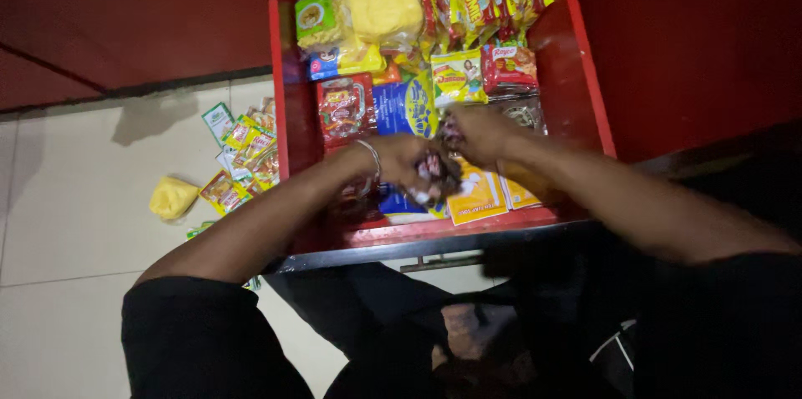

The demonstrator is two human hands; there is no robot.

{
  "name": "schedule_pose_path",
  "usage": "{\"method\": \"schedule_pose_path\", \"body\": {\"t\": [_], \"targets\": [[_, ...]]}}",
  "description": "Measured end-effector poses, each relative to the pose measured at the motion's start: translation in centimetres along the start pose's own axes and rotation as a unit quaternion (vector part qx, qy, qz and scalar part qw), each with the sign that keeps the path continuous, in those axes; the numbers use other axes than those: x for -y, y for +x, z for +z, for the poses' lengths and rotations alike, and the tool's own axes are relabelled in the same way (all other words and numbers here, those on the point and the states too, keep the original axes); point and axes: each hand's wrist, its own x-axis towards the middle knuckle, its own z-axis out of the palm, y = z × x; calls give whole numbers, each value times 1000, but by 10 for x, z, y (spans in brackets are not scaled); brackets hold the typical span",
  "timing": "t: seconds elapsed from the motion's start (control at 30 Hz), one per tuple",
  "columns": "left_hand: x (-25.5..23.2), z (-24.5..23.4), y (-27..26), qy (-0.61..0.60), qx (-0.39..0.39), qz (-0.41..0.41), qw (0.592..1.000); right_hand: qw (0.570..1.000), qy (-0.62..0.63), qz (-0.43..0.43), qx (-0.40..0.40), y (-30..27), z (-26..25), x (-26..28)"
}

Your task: The person sits on the floor and organizes various snack packets and food items into a red drawer. They pick up items from the floor, including small packets and larger yellow-wrapped items, and arrange them neatly inside the drawer.

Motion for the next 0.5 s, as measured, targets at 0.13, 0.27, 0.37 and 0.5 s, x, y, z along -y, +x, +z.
{"method": "schedule_pose_path", "body": {"t": [0.13,0.27,0.37,0.5], "targets": [[3,-22,-8,-46,-137,58,988,997,60,-6,-51,8,-42,-5],[6,-34,-4,-151,-212,81,962,984,114,64,-117,2,-69,-3],[4,-41,11,-98,-284,-48,953,988,52,85,-120,-2,-83,-16],[7,-33,57,-28,-305,-51,950,996,-38,73,-45,3,-82,-49]]}}
